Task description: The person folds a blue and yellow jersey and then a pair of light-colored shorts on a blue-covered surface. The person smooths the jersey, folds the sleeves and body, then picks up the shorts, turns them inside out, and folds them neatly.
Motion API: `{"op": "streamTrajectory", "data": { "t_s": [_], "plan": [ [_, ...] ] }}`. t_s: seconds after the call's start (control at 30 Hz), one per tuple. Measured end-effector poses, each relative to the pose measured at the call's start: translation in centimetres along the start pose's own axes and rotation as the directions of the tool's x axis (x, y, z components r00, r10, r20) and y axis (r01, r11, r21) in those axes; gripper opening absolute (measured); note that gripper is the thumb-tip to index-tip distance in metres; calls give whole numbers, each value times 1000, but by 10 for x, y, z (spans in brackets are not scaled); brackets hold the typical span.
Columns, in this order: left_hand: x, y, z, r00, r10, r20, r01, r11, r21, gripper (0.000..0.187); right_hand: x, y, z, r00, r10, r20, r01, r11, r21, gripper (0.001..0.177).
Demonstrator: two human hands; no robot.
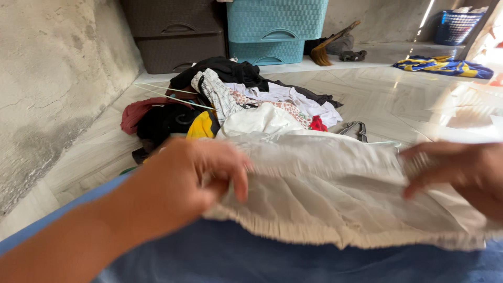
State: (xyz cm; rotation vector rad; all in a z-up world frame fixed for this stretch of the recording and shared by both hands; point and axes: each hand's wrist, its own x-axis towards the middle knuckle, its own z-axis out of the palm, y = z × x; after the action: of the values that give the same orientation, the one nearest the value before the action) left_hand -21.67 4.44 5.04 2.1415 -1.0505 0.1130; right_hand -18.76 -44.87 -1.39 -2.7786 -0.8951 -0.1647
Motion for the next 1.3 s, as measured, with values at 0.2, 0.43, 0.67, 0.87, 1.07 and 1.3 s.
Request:
{"op": "streamTrajectory", "data": {
  "t_s": [0.2,0.43,0.67,0.87,1.07,1.3],
  "plan": [
    [-18,-2,19,972,151,180,-150,988,-22,27,-51,-8,-13,898,-423,117,429,903,-27,30],
    [55,-117,28,870,-449,-205,431,893,-127,41,59,-20,7,781,594,194,-625,744,237,35],
    [196,-101,21,857,-355,-375,232,914,-334,51,226,-40,-31,814,452,366,-509,248,824,31],
    [200,-32,7,854,-312,-416,177,927,-332,73,246,-78,-96,964,241,113,-159,185,970,28],
    [149,-33,-53,887,-30,-461,-145,929,-339,54,247,-53,-31,972,219,-86,-63,597,800,39],
    [2,-56,-95,650,-525,-549,510,837,-197,82,233,-43,15,910,-125,396,0,954,301,19]
  ]
}}
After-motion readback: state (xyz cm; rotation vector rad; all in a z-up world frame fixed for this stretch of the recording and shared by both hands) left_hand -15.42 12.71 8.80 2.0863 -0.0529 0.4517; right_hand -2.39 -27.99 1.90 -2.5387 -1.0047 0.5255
